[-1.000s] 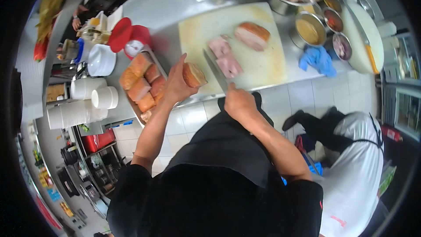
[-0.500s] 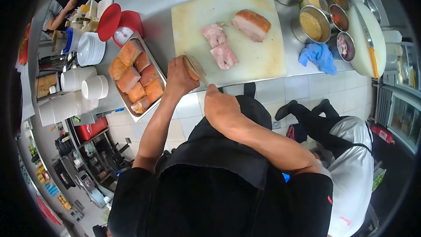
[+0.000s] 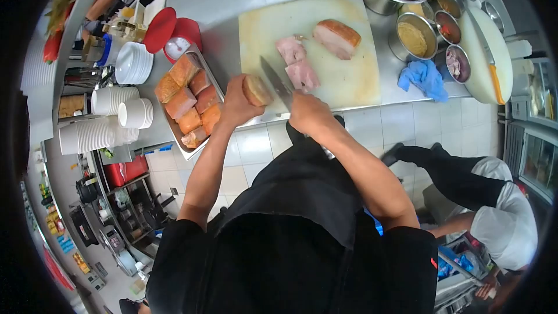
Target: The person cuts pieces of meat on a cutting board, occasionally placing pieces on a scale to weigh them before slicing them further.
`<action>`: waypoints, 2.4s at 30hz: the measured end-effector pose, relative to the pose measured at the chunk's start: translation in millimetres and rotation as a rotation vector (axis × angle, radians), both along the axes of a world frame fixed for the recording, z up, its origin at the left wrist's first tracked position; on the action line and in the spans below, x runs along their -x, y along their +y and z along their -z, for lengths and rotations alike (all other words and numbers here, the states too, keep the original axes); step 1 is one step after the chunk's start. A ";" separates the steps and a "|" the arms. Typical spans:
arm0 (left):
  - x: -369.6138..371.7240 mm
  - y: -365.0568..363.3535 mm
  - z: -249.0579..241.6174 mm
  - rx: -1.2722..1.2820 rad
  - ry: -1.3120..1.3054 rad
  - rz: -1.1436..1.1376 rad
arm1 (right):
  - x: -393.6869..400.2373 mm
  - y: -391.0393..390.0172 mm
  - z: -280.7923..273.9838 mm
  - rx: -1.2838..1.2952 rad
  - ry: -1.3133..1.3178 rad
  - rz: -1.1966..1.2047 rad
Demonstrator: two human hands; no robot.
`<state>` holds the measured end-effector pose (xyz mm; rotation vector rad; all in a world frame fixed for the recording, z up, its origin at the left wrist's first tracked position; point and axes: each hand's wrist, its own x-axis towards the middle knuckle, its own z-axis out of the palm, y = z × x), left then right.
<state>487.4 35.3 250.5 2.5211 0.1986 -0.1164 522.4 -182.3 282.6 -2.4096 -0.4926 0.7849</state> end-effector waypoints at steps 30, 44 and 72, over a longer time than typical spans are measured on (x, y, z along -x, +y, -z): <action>-147.4 294.4 -61.8 -0.042 -0.490 -0.524 | 48.1 3.3 24.4 0.107 -0.189 -0.011; -187.1 330.8 -69.6 -0.252 -0.001 -0.419 | 56.3 8.1 34.2 0.085 -0.247 0.065; -162.8 298.3 -51.0 0.954 -0.492 -0.745 | 50.7 8.5 30.4 0.089 -0.190 0.104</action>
